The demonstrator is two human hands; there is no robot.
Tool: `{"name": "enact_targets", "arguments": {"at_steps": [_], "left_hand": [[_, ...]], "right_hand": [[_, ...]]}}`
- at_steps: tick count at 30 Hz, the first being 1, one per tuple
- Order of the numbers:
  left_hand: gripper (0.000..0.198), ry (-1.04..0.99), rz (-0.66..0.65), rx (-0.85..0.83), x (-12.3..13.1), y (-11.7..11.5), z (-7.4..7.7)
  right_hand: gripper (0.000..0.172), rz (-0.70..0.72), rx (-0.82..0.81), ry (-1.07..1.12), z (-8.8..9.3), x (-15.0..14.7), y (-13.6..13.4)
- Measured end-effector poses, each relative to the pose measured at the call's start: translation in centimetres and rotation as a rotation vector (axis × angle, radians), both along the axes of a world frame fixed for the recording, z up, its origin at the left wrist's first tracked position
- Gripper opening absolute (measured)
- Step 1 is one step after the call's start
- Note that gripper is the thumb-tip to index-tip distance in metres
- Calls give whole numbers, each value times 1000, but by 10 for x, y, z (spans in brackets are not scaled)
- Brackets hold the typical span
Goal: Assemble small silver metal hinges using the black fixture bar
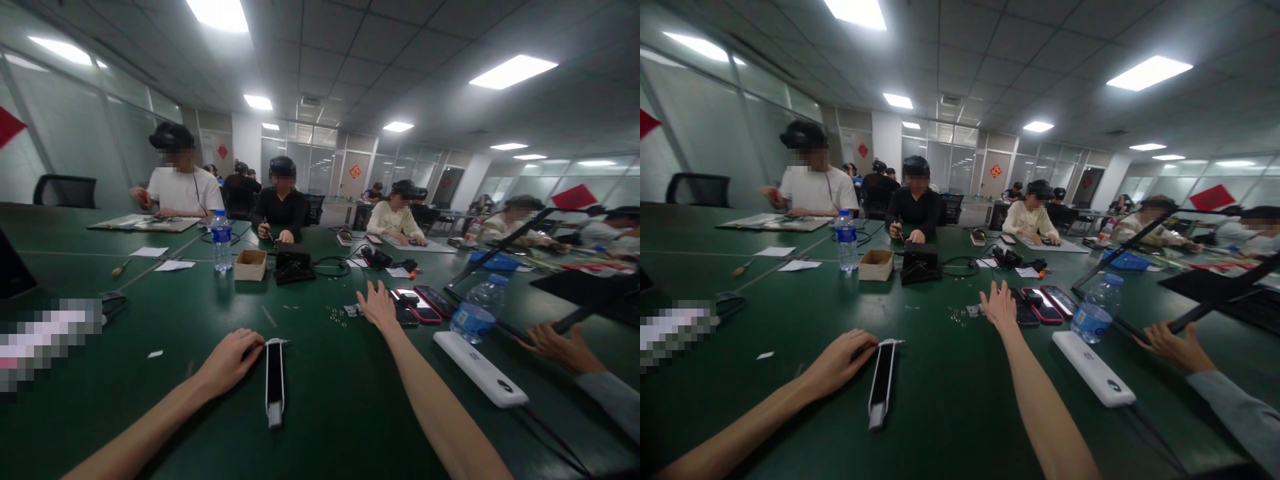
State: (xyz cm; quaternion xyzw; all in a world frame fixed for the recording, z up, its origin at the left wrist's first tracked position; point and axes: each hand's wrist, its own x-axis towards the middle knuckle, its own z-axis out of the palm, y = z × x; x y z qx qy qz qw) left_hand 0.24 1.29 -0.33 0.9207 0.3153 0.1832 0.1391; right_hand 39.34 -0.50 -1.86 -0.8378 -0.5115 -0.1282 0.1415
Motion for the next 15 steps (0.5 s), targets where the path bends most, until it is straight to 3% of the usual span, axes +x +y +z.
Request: {"name": "enact_targets", "arguments": {"at_steps": [5, 11, 15], "left_hand": [[26, -6, -9, 5, 0, 3, -2], [29, 10, -6, -3, 1, 2, 1], [30, 9, 7, -4, 1, 1, 3]], "right_hand": [[60, -3, 38, -45, -1, -3, -2], [63, -200, 32, -24, -5, -9, -2], [67, -247, 17, 31, -8, -7, 1]]}}
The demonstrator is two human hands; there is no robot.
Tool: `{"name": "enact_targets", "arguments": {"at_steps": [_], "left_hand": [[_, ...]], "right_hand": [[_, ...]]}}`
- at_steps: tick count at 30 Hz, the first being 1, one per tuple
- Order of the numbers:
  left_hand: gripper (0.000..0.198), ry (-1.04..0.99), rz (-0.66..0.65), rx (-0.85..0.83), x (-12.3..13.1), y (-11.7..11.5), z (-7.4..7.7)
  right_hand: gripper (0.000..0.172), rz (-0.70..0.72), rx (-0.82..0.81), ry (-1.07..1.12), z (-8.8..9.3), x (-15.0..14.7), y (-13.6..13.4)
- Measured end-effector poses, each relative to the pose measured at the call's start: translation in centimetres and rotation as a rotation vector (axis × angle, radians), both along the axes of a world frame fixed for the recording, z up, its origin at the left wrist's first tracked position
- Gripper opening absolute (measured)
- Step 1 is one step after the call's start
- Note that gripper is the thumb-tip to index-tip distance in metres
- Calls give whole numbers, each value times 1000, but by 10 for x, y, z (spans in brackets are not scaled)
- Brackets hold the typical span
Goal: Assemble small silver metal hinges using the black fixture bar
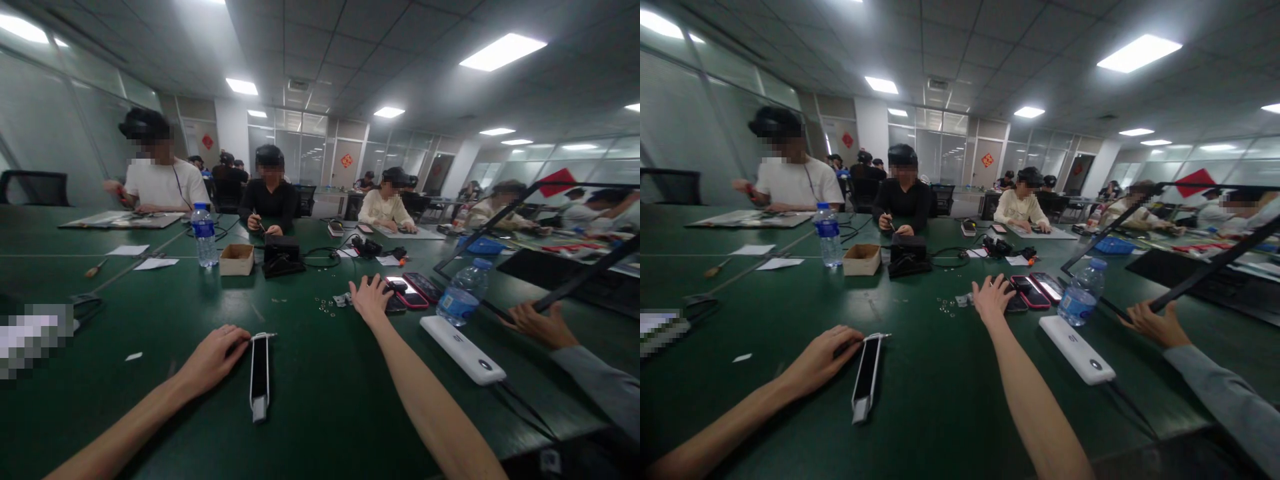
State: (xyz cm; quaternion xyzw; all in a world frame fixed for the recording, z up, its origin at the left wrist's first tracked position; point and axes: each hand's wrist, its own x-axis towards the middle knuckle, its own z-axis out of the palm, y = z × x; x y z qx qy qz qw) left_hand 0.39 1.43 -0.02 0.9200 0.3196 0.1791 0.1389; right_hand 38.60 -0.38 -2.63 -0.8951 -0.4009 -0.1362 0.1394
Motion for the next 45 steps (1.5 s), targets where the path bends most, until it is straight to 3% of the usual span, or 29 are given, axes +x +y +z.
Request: {"name": "enact_targets", "arguments": {"at_steps": [10, 21, 28, 33, 45], "left_hand": [[30, -4, 7, -21, -4, 6, -8], [30, -21, -7, 11, -5, 7, -10], [29, -19, -14, 5, -6, 8, -11], [30, -17, -14, 10, -5, 7, -10], [29, -5, 1, 1, -1, 0, 0]], "right_hand": [[70, -10, -13, 64, -3, 5, 2], [63, 31, 44, -23, -1, 6, 1], [43, 367, 227, -202, 10, -22, -2], [39, 596, 109, -91, 9, -48, 3], [28, 725, -28, 20, 9, -44, 3]]}}
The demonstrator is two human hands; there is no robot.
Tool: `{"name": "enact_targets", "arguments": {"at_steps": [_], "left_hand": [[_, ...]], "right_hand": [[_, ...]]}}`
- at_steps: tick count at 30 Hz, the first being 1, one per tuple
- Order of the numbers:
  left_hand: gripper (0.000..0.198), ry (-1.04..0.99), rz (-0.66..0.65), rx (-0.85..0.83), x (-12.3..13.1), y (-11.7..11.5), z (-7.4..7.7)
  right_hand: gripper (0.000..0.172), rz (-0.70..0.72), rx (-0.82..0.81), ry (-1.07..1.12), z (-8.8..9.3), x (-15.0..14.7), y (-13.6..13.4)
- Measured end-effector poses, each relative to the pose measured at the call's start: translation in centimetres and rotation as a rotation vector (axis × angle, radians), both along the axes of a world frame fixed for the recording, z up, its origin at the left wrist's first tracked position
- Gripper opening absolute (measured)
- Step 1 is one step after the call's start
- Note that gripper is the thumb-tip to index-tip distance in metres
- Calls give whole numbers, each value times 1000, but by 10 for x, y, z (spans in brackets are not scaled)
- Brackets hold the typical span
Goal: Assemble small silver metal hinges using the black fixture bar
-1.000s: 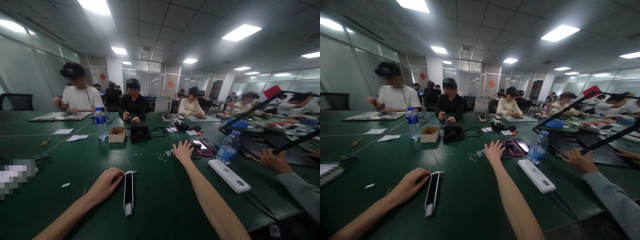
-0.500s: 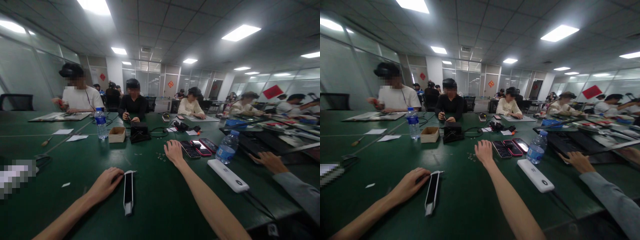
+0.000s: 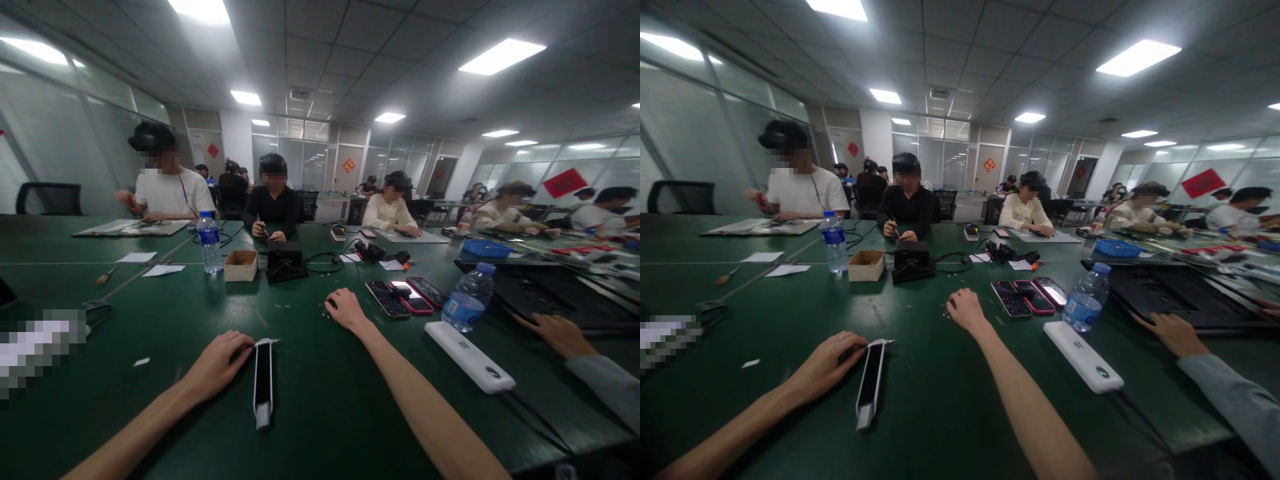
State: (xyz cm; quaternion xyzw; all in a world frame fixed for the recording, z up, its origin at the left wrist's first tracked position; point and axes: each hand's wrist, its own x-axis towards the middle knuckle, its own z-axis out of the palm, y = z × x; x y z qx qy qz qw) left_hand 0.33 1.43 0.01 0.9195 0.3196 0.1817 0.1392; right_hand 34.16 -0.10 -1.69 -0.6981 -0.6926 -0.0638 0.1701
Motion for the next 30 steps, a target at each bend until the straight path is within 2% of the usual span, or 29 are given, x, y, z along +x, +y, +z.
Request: {"name": "enact_targets", "arguments": {"at_steps": [5, 17, 30], "left_hand": [[29, 9, -8, 0, -1, 1, -1], [29, 24, -11, -12, 2, -4, 6], [25, 6, -11, -10, 0, -3, 2]], "right_hand": [[28, 36, -10, -14, 2, -2, 0], [23, 76, 4, -17, 0, -1, 3], [23, 35, 51, 75, 4, -5, -1]]}}
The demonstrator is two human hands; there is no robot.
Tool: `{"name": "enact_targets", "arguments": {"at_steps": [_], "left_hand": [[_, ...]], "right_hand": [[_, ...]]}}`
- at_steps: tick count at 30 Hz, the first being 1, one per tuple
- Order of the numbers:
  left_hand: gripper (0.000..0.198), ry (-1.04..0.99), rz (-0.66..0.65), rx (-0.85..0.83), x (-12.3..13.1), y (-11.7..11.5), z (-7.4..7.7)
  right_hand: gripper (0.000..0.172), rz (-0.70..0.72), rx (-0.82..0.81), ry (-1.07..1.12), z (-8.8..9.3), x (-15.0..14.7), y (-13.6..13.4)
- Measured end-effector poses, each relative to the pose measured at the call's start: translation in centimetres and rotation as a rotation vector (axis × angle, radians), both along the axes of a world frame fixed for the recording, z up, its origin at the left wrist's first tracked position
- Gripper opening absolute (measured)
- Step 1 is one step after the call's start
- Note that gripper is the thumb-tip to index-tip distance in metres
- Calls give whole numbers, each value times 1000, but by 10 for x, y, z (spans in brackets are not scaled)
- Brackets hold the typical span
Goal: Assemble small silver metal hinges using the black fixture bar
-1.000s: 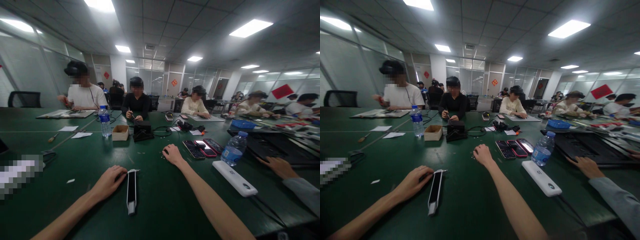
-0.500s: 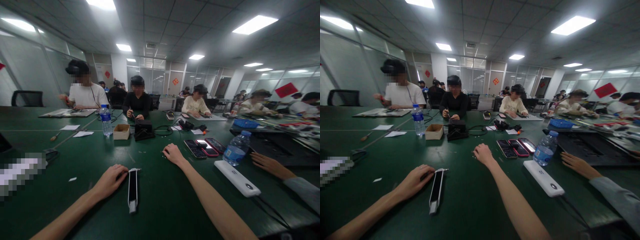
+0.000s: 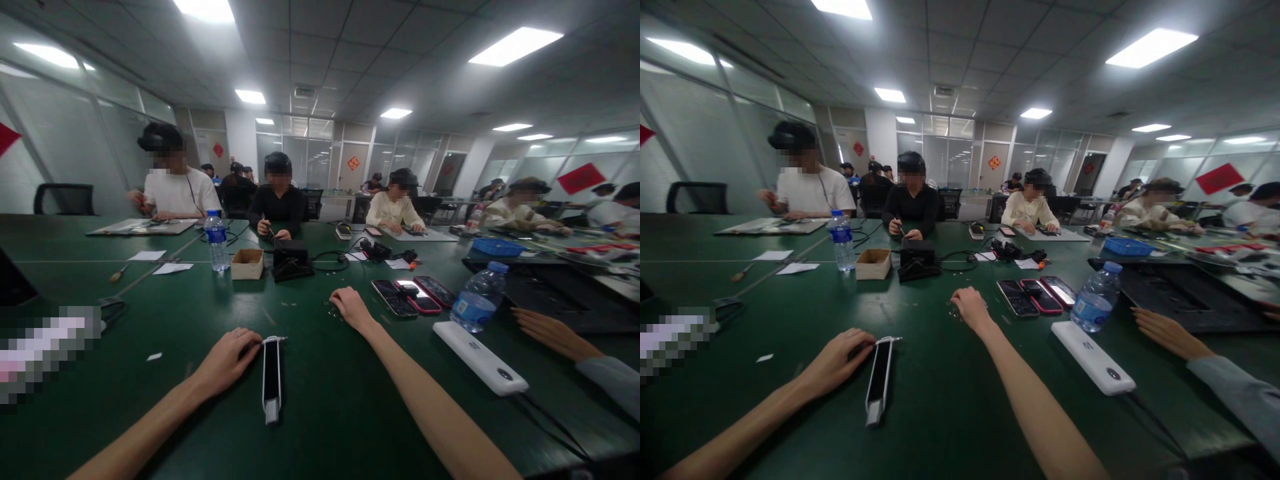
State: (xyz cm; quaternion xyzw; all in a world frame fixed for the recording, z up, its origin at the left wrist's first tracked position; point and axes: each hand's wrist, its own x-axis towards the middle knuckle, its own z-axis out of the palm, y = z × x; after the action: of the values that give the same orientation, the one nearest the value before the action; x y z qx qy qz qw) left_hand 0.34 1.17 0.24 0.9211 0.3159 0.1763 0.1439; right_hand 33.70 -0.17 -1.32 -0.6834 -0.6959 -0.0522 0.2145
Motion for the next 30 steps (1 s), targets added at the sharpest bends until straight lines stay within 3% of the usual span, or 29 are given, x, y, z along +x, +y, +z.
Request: {"name": "enact_targets", "arguments": {"at_steps": [6, 11, 17, 24, 30], "left_hand": [[20, -1, 8, 28, 0, -2, -5], [19, -15, 15, 24, -1, -3, -8], [20, -33, -2, -3, -3, -2, -7], [20, -36, 2, -11, -3, -2, -7], [20, -47, -5, -22, -5, 1, -11]], "right_hand": [[22, -33, 75, 74, -9, 4, 0], [24, -83, 42, 42, -17, 12, 6], [25, -91, -13, 42, -15, 11, 5], [25, -81, 33, -7, -11, 13, 1], [25, 22, -122, -154, 0, 27, -8]]}}
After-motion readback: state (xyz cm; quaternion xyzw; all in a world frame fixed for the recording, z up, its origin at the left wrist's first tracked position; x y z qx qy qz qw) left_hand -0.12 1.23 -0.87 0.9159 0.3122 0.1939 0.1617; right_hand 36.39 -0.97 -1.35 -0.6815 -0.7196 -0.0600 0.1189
